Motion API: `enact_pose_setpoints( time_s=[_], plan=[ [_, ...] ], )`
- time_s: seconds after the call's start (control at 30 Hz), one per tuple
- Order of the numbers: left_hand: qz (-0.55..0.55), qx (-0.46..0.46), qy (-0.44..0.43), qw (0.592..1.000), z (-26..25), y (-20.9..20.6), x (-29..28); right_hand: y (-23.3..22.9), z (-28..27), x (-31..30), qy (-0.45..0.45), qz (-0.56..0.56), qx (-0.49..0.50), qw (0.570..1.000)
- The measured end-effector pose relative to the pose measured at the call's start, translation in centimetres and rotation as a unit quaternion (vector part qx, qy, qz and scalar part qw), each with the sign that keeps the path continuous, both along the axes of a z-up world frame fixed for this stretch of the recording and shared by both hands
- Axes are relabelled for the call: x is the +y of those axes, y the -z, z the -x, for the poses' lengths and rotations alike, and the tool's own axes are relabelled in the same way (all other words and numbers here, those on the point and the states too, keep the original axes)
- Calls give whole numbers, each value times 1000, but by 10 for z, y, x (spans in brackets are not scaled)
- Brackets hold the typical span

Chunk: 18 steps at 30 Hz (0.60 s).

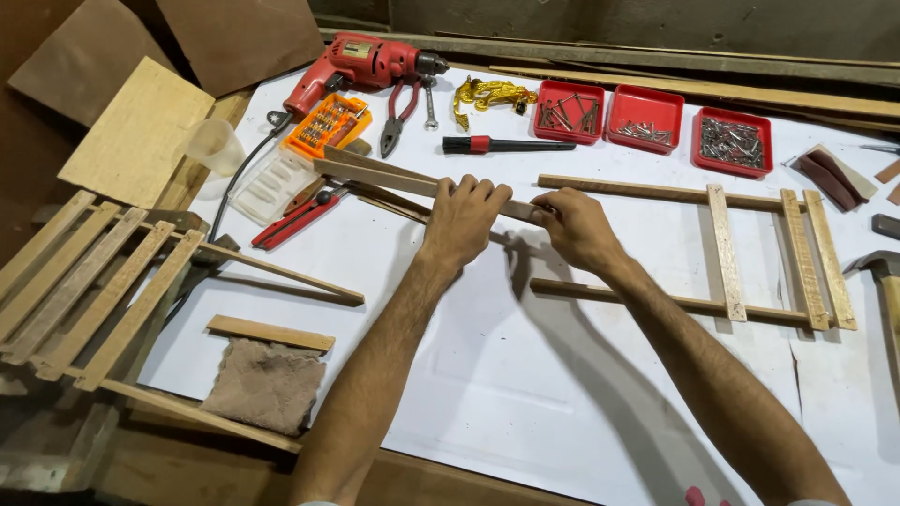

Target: The person arranges thin wooden slats across two horizontal rails on a workbench, picks nails from red trays, and hammers the nails to fasten the slats into a small slatted panel, then lifts and repositions the panel to check it.

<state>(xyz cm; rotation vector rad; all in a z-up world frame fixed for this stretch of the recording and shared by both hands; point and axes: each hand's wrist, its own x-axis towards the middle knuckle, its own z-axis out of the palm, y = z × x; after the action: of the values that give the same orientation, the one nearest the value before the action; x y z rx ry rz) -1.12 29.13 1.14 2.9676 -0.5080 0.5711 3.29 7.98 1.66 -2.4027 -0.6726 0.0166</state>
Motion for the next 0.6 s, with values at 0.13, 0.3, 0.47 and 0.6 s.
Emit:
enact_pose_setpoints(
  time_s=[0.13,0.3,0.47,0.6],
  plan=[
    [20,-12,34,999,-16,5,-4,18,-12,-16,-14,-60,2,998],
    [23,-146,41,988,-30,27,-8,27,-22,-21,29,-54,27,998],
    [45,29,-1,999,-5,13,5,41,-28,-23,25,17,4,1000],
    [59,92,-37,993,10,6,44,37,-18,-8,9,76,-83,994]
  ],
)
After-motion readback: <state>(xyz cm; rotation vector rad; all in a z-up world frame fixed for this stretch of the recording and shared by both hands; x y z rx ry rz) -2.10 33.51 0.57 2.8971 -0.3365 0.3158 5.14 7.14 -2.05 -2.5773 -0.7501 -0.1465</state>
